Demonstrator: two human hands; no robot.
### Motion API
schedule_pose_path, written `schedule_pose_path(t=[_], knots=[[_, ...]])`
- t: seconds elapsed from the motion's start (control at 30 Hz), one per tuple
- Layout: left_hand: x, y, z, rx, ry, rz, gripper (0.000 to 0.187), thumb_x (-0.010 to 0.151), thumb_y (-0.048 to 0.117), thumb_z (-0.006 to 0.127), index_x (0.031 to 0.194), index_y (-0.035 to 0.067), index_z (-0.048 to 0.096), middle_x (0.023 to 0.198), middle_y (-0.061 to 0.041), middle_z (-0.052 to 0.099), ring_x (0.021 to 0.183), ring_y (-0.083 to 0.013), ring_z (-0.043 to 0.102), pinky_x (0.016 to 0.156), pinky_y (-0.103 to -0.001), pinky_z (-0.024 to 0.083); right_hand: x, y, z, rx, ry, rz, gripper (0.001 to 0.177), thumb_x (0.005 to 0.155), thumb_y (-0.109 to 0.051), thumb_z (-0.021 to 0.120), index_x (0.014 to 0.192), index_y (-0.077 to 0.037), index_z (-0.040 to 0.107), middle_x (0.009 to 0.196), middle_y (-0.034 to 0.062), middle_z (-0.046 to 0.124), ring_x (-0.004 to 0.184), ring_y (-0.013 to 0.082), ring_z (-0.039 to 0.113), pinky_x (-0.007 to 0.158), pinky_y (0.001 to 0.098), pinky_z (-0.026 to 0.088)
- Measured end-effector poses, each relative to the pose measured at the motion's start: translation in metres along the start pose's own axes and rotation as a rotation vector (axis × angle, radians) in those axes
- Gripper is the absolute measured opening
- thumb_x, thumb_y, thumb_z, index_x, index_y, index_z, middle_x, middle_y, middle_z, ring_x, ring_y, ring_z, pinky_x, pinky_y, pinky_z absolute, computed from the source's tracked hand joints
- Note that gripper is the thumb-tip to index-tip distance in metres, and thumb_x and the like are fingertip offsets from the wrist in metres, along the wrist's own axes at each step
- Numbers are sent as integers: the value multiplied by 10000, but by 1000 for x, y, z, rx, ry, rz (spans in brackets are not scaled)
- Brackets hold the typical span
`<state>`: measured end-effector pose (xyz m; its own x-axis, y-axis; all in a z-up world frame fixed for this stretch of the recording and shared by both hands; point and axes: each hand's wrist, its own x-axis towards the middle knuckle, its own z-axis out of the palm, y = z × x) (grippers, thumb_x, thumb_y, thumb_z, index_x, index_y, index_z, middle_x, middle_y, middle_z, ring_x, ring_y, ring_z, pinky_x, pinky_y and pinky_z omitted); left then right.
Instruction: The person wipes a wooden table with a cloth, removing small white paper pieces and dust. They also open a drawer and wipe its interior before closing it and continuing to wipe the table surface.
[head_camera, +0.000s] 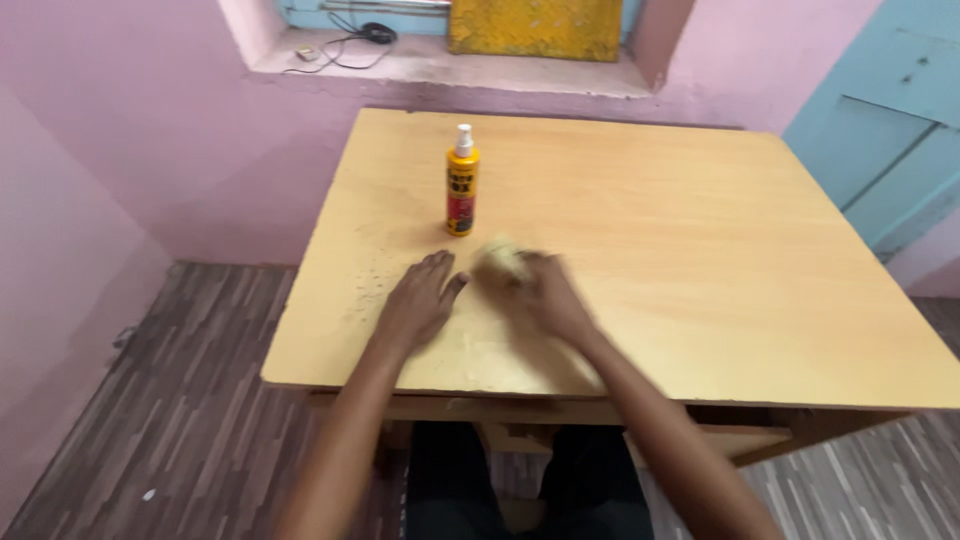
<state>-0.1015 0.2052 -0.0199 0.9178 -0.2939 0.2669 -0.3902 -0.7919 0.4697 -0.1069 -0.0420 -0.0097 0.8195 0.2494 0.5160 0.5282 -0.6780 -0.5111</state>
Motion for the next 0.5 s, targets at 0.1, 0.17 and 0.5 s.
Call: schedule_pose_path(t=[0.1, 0.17, 0.5], knots=[[-21, -33, -31, 39, 26, -40, 744, 1056, 554, 314, 1513, -28, 390, 1588, -208, 367, 1478, -336, 304, 1205, -446, 206, -3, 31, -55, 0, -25, 592, 295, 976, -240, 580, 1199, -88, 699, 1085, 219, 744, 963, 350, 712, 888, 491, 572], [-32, -46, -43, 68, 69, -47, 740, 1064, 551, 298, 1520, -22, 403, 1598, -198, 386, 1496, -318, 325, 1230, -442, 222, -12, 45, -71, -556, 58, 357, 312, 862, -159, 656, 1128, -9, 723, 1242, 267, 657, 1145, 431, 561, 995, 539, 467], [-35, -46, -45, 115, 86, -63, 744, 1064, 569, 285, 1522, -2, 414, 1608, -177, 388, 1511, -307, 326, 1244, -432, 221, -5, -59, 86, -500, 0, 26, 576, 842, -125, 582, 1406, -235, 616, 1297, 270, 570, 1132, 470, 507, 868, 580, 463]])
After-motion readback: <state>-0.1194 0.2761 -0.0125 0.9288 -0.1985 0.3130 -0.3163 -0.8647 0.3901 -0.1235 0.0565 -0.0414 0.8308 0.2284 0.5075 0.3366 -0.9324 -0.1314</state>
